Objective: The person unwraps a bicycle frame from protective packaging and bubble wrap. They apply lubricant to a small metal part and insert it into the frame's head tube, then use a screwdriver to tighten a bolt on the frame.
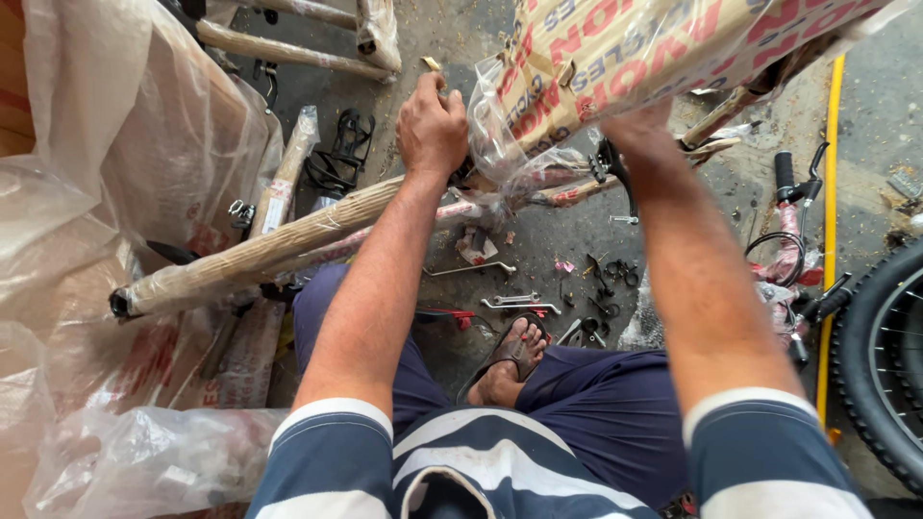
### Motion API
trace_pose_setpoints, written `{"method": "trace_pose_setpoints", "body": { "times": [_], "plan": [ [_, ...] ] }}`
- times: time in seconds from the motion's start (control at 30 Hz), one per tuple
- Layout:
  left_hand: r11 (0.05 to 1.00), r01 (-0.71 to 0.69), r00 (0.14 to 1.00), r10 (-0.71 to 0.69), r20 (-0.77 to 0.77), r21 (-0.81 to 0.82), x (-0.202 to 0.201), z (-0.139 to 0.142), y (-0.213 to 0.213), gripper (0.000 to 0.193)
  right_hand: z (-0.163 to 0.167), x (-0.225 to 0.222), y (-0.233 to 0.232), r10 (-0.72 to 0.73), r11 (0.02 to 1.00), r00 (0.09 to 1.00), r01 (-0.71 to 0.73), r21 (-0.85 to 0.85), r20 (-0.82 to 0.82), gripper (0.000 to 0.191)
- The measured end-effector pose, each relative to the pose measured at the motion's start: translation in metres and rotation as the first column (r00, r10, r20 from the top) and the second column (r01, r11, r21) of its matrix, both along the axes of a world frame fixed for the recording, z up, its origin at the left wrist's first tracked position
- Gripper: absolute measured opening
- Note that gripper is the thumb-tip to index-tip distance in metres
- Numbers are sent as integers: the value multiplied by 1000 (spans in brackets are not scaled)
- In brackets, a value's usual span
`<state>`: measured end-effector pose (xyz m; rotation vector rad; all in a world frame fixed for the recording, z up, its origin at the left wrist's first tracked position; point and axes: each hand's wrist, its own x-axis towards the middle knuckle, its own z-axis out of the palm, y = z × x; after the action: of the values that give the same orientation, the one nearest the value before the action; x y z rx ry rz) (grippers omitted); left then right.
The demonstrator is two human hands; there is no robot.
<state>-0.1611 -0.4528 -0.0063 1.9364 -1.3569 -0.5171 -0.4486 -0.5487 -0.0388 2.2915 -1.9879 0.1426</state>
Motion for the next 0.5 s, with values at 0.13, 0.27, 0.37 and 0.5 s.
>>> {"method": "trace_pose_setpoints", "body": {
  "times": [0.13,0.27,0.37,0.5],
  "plan": [
    [1000,3,1000,-2,-21,22,1,-1,-2,34,7,-8,0,12,961,997,11,277,-82,49],
    [1000,-11,999,12,-36,17,2,-6,-6,35,1,10,14,-60,997,996,56,55,68,43],
    [1000,-27,999,28,-43,11,0,-12,-8,35,0,27,20,-136,984,979,152,-97,153,44],
    [1000,-22,998,22,-52,10,1,-16,-8,36,-2,38,18,-166,965,957,207,-161,240,45]
  ]
}}
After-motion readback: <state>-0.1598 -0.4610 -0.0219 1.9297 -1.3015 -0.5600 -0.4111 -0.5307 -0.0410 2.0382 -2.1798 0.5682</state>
